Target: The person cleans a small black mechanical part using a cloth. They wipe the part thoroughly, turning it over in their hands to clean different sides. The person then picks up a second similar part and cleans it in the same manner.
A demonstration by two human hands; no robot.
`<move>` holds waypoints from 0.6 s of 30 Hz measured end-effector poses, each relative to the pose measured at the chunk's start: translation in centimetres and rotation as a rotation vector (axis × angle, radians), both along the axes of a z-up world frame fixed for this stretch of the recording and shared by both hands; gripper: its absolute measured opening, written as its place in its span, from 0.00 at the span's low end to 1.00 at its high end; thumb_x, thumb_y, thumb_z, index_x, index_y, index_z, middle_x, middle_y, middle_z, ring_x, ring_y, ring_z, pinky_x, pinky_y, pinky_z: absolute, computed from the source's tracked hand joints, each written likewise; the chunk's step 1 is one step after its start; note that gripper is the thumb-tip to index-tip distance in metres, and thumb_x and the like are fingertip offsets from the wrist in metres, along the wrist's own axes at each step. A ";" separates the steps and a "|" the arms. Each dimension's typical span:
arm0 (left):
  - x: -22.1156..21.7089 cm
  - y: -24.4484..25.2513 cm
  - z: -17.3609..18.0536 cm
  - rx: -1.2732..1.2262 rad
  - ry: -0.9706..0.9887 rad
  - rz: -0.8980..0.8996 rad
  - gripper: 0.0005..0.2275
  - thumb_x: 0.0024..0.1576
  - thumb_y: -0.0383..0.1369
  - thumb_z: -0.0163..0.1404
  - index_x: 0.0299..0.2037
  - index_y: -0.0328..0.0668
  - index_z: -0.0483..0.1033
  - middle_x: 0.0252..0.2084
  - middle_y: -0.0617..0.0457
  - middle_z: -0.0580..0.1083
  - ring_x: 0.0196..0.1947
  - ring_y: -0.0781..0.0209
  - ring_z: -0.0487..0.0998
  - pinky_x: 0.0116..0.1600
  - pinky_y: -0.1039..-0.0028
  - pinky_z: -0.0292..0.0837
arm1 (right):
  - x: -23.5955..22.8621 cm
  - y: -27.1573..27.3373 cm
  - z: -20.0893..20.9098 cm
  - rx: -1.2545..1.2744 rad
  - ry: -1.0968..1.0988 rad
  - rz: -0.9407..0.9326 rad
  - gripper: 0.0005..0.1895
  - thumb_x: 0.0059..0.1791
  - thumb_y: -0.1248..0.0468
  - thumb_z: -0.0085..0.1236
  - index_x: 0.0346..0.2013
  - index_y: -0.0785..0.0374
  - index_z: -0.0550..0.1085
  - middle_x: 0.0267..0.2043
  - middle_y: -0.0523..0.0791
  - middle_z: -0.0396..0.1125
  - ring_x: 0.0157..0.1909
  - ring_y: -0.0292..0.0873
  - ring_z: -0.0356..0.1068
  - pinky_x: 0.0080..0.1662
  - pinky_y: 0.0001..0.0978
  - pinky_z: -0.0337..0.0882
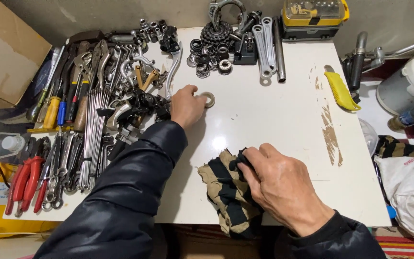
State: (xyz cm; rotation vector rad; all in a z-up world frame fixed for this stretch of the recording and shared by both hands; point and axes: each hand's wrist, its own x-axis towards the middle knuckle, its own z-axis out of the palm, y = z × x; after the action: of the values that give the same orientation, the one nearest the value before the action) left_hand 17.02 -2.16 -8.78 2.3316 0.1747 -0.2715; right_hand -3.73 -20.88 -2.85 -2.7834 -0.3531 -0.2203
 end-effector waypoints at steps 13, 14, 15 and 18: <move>0.3 -1.2 -0.4 -0.020 -0.055 0.037 0.25 0.61 0.31 0.46 0.69 0.36 0.55 0.58 0.38 0.70 0.57 0.40 0.72 0.58 0.54 0.68 | 0.3 0.5 -0.8 0.010 0.023 0.034 0.07 0.53 0.57 0.54 0.37 0.56 0.69 0.23 0.42 0.61 0.16 0.46 0.61 0.18 0.41 0.71; 0.1 -0.7 0.0 -0.015 -0.103 -0.018 0.24 0.61 0.33 0.45 0.67 0.35 0.60 0.61 0.37 0.69 0.60 0.41 0.70 0.62 0.55 0.65 | 0.3 0.4 -0.8 0.010 0.003 0.034 0.07 0.53 0.56 0.55 0.38 0.54 0.70 0.23 0.42 0.61 0.15 0.45 0.61 0.17 0.40 0.71; -0.1 -0.3 0.4 -0.010 -0.152 -0.073 0.22 0.61 0.35 0.44 0.65 0.34 0.64 0.64 0.37 0.68 0.64 0.42 0.68 0.66 0.56 0.63 | 0.3 0.4 -0.8 0.010 -0.017 0.034 0.07 0.53 0.56 0.57 0.39 0.53 0.71 0.23 0.41 0.61 0.14 0.43 0.61 0.16 0.38 0.71; -2.6 2.1 4.7 -0.151 -0.119 -0.079 0.13 0.61 0.33 0.47 0.53 0.40 0.77 0.56 0.48 0.78 0.55 0.57 0.78 0.62 0.66 0.74 | 0.4 0.2 -0.8 0.055 -0.033 0.066 0.10 0.53 0.57 0.55 0.47 0.55 0.74 0.24 0.42 0.64 0.14 0.39 0.63 0.17 0.34 0.77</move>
State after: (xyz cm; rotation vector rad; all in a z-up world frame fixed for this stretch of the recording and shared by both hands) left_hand 14.40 -0.02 -4.05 2.1993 0.0032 -0.1775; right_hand -3.32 -20.63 -3.62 -2.7118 -0.4389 -0.2572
